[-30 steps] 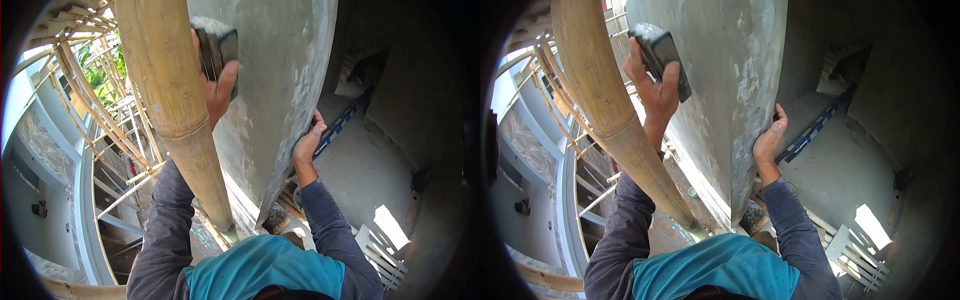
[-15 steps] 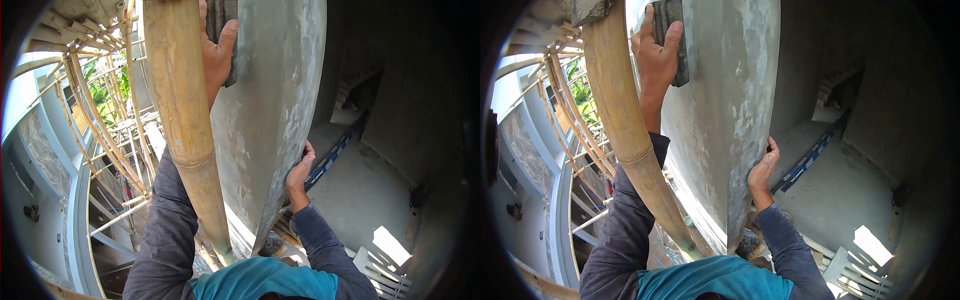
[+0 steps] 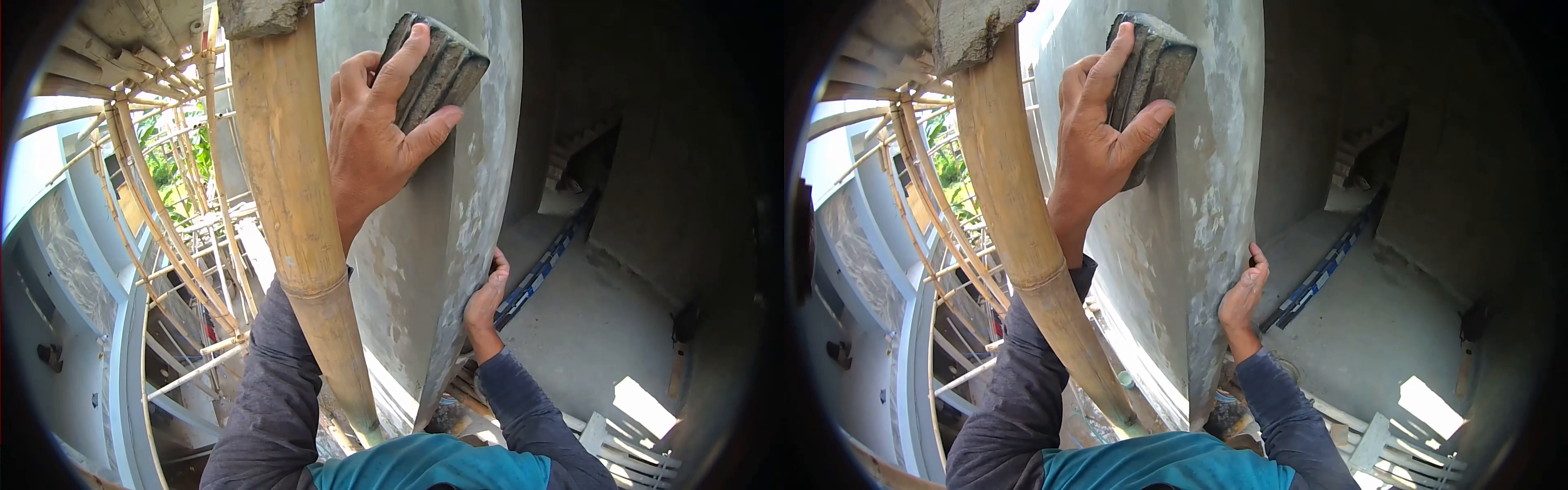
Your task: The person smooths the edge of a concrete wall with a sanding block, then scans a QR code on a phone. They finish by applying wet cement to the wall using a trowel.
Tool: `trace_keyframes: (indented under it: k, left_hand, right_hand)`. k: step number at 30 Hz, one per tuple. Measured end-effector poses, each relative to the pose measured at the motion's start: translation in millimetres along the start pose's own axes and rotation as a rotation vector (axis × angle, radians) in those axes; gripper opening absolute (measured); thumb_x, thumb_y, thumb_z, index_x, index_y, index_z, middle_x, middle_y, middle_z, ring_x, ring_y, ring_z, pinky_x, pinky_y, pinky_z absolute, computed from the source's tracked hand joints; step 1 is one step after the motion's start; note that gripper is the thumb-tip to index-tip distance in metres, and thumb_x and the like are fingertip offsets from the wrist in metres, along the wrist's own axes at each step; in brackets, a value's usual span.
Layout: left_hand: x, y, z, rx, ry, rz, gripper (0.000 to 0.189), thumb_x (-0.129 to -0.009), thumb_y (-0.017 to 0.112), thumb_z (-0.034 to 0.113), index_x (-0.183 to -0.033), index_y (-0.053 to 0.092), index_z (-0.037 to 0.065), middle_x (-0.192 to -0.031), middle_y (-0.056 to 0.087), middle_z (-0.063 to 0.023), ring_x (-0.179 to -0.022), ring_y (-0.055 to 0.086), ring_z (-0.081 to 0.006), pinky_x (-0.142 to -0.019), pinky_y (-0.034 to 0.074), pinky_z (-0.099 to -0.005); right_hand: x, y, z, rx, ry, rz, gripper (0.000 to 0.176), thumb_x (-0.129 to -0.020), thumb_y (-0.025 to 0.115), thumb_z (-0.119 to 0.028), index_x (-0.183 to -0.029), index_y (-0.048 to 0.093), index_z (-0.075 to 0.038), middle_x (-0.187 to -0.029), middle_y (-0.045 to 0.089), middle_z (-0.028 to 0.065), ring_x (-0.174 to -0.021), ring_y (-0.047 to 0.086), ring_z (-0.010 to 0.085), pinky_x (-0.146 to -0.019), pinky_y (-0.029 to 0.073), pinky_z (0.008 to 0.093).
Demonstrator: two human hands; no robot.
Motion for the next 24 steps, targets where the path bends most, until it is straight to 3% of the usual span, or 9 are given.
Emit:
trace_keyframes:
  k: [4,6,9,14,17,19,21,22,24]
  left_hand:
    - [94,-3,-1,0.102,-0.202,-0.186,0.076,-0.075,0.078,0.027,-0.142,0.047,0.010,-0.119,0.045,-0.0190,-0.111,0.046,-0.0322,-0.096,0.042,-0.0419]
    - [131,-9,5,0.000,-0.132,-0.295,0.081,-0.074,0.077,0.027,-0.144,0.042,0.007,-0.124,0.043,-0.0223,-0.114,0.047,-0.0335,-0.097,0.044,-0.0425]
    - [115,-19,-7,0.213,-0.126,-0.003,0.082,-0.078,0.074,0.028,-0.147,0.036,0.004,-0.128,0.042,-0.0239,-0.116,0.049,-0.0340,-0.096,0.045,-0.0425]
    - [1,-7,-20,0.223,-0.062,0.088,0.072,-0.088,0.068,0.032,-0.148,0.036,0.008,-0.119,0.045,-0.0127,-0.106,0.047,-0.0224,-0.095,0.040,-0.0315]
    - [-11,7,-17,0.175,-0.083,0.051,0.070,-0.087,0.069,0.030,-0.146,0.040,0.008,-0.119,0.046,-0.0124,-0.108,0.046,-0.0232,-0.094,0.041,-0.0328]
    - [17,6,-2,0.175,-0.055,0.063,0.073,-0.077,0.076,0.036,-0.141,0.049,0.012,-0.115,0.048,-0.0185,-0.105,0.045,-0.0338,-0.094,0.039,-0.0437]
    - [72,4,9,0.197,-0.148,-0.043,0.075,-0.072,0.079,0.033,-0.139,0.051,0.013,-0.120,0.046,-0.0204,-0.105,0.045,-0.0361,-0.094,0.041,-0.0442]
    - [110,7,12,0.162,-0.131,-0.125,0.082,-0.068,0.081,0.025,-0.140,0.047,0.005,-0.126,0.041,-0.0208,-0.111,0.046,-0.0332,-0.095,0.041,-0.0415]
    - [180,12,20,0.140,-0.089,-0.123,0.080,-0.059,0.086,0.025,-0.131,0.054,0.011,-0.128,0.041,-0.0222,-0.114,0.043,-0.0377,-0.093,0.042,-0.0463]
  right_hand:
    - [2,-1,-9,0.029,-0.020,-0.016,0.076,-0.100,0.017,-0.059,-0.130,0.045,0.006,-0.132,0.045,0.0223,-0.124,0.043,0.0318,-0.108,0.028,0.0399]
    - [-1,1,-14,0.069,-0.051,-0.027,0.075,-0.100,0.018,-0.058,-0.130,0.045,0.006,-0.132,0.045,0.0225,-0.124,0.043,0.0321,-0.108,0.028,0.0399]
    - [0,2,-11,0.047,-0.043,-0.027,0.075,-0.100,0.020,-0.058,-0.129,0.046,0.006,-0.132,0.046,0.0229,-0.124,0.042,0.0326,-0.108,0.028,0.0402]
    - [0,1,-4,0.026,-0.047,-0.017,0.076,-0.100,0.021,-0.059,-0.128,0.046,0.007,-0.131,0.046,0.0228,-0.124,0.042,0.0328,-0.108,0.028,0.0404]
    - [0,0,-1,-0.006,-0.027,-0.004,0.076,-0.100,0.021,-0.059,-0.128,0.046,0.007,-0.130,0.046,0.0230,-0.123,0.042,0.0327,-0.107,0.028,0.0409]
    - [0,-1,-2,0.006,-0.037,-0.007,0.076,-0.100,0.021,-0.059,-0.128,0.046,0.007,-0.130,0.046,0.0229,-0.123,0.042,0.0327,-0.107,0.028,0.0412]
    - [1,0,-4,0.016,-0.044,-0.019,0.076,-0.100,0.021,-0.059,-0.128,0.046,0.007,-0.129,0.046,0.0229,-0.123,0.042,0.0326,-0.107,0.028,0.0414]
    - [1,0,-7,0.027,-0.053,-0.022,0.076,-0.100,0.021,-0.059,-0.127,0.046,0.008,-0.129,0.047,0.0227,-0.123,0.042,0.0325,-0.107,0.028,0.0415]
    - [2,1,-12,0.036,-0.064,-0.027,0.076,-0.100,0.021,-0.059,-0.127,0.046,0.008,-0.128,0.047,0.0225,-0.123,0.042,0.0324,-0.107,0.028,0.0416]
Point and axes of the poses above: each hand's wrist, its own x-axis away from the middle knuckle, its own y-axis out of the palm, z = x × y, the point moved 5 cm from there along -x, towards the middle knuckle
